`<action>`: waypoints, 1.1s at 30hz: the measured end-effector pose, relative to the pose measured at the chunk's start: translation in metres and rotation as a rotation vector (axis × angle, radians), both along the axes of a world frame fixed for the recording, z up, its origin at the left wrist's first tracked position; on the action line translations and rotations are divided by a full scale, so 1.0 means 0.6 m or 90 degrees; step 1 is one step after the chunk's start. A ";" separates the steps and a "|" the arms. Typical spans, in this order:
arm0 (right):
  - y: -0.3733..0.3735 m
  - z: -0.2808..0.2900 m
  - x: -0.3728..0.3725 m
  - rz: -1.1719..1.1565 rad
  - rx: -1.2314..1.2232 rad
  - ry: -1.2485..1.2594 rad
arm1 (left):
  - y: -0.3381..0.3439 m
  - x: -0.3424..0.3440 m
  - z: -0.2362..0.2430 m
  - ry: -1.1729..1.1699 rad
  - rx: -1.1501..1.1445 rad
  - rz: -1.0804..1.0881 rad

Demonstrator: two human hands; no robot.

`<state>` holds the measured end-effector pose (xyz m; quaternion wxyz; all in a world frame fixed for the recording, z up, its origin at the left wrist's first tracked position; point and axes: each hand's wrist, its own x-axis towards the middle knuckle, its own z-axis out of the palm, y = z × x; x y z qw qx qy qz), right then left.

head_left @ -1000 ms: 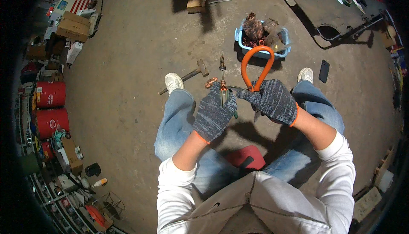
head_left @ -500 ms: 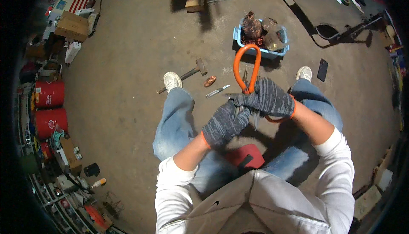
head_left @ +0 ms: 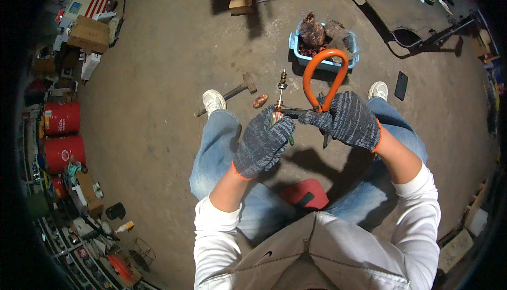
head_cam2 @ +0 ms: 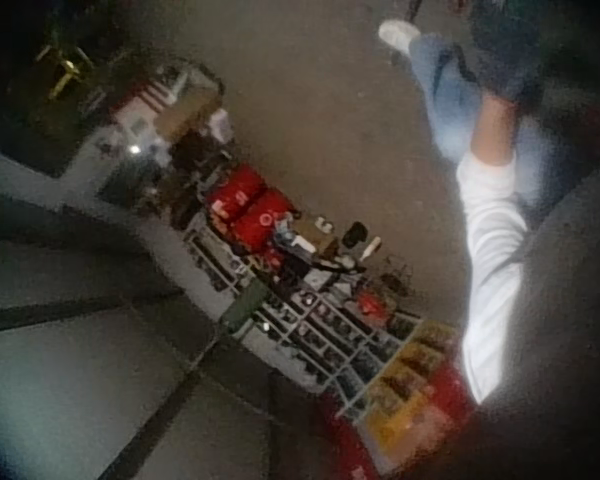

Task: The person puts on gloves and uses pliers to manipulate a small metal part with a spring. They repeatedly squeeze and adjust the part while seated on the floor in a workshop.

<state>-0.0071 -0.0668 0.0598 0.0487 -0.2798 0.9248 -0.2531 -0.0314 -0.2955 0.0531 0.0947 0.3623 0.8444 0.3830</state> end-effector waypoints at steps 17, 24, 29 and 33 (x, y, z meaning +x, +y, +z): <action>-0.007 -0.005 0.002 -0.018 0.121 0.194 | 0.010 0.002 0.010 -0.173 0.042 0.072; -0.008 -0.024 0.008 -0.005 0.072 0.087 | 0.018 0.021 -0.012 -0.136 0.038 0.141; -0.008 -0.051 0.014 0.063 0.023 0.110 | 0.004 0.025 -0.031 -0.093 0.002 0.072; -0.017 -0.064 0.013 0.067 -0.111 0.117 | -0.003 0.025 -0.036 -0.027 -0.047 0.026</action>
